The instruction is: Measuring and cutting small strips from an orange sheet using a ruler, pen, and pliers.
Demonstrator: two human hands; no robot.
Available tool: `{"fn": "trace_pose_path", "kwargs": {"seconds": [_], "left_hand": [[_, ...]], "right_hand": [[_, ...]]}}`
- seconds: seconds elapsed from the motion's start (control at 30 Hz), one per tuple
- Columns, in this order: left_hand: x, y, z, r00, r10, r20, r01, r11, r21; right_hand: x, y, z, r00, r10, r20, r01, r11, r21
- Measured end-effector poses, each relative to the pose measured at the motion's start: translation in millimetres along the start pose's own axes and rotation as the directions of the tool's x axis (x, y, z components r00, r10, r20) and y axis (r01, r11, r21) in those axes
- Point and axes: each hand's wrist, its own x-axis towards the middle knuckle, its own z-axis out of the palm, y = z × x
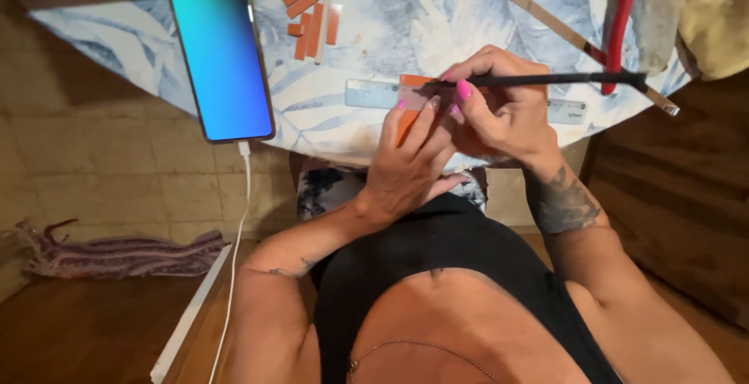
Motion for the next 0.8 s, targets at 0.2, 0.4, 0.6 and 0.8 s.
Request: {"fn": "trace_pose_path", "kwargs": {"seconds": [0.2,0.4,0.6,0.8], "left_hand": [[10.2,-3.8,-14.2,0.998,-0.01,0.06,0.011,1.0,-0.028],[13.4,-4.4,-19.5,0.999,-0.013,0.052,0.017,0.998,-0.059],[12.1,-4.5,-19.4,0.997,-0.012,0.073,0.018,0.997,-0.076],[12.8,-5.1,-20.7,0.993,-0.01,0.119,0.02,0.996,-0.084]], "right_hand": [[4.6,-6.8,16.8,0.998,0.002,0.061,0.004,0.995,-0.103],[4.8,-6.2,18.1,0.997,-0.03,0.074,0.04,0.989,-0.142],[2.7,-2.6,18.5,0.997,-0.032,0.072,0.044,0.986,-0.164],[3.8,-1.3,19.7,0.996,-0.054,0.069,0.063,0.987,-0.145]]}}
